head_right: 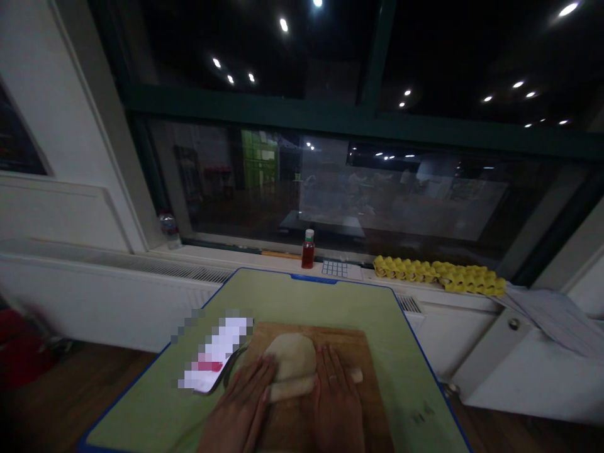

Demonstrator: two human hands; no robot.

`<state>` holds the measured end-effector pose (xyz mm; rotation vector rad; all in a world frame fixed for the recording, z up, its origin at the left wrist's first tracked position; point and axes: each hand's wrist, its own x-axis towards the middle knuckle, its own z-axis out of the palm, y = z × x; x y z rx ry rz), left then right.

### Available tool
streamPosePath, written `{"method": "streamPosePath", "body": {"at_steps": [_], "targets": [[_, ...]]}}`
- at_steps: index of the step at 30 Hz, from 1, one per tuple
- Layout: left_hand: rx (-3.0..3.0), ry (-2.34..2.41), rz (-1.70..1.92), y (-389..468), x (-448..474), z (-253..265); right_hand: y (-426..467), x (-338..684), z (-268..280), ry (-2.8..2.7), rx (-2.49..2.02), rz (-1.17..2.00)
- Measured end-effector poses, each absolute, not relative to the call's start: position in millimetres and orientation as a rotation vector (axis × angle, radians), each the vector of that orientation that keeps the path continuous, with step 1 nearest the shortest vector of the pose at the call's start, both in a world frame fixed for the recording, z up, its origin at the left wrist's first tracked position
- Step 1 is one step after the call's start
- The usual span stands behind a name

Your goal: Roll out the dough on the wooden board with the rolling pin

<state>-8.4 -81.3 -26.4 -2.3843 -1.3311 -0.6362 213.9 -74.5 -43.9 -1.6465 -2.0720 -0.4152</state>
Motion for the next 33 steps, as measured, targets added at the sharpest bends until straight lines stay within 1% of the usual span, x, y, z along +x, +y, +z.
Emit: {"method": "streamPosePath", "body": {"at_steps": [3, 7, 9, 12, 17, 20, 23, 27, 33], "targets": [[-2.380, -1.331, -0.644, -77.4, -8.5, -25.0, -72.9, 212.4, -43.6, -2.050, -1.669, -0.399], [-2.386, -1.466, -0.594, -55.9, -2.6, -11.6, -51.6, 203.6, -11.2, -2.155, -1.762, -0.168], [-2.386, -1.516, -0.579, -50.0, -0.1, -8.2, -45.9, 200.9, 1.0, -2.187, -1.764, -0.115], [-2.385, -1.484, -0.622, -55.7, 0.3, -11.7, -52.6, 202.2, -1.5, -2.169, -1.754, -0.151], [-2.371, -1.349, -0.687, -78.2, -5.3, -24.7, -76.4, 208.2, -37.7, -2.054, -1.737, -0.357], [-2.394, -1.323, -0.700, -77.0, -6.0, -25.6, -77.2, 206.2, -41.3, -2.029, -1.739, -0.367], [-2.395, -1.438, -0.658, -62.6, -1.2, -19.2, -65.0, 199.9, -20.5, -2.053, -1.818, -0.256], [-2.374, -1.624, -0.619, -37.1, 6.2, -7.4, -38.3, 190.9, 13.2, -2.234, -1.860, -0.143], [-2.335, -1.721, -0.640, -18.6, 6.0, -4.4, -18.8, 186.5, 24.9, -2.262, -1.849, -0.110]]}}
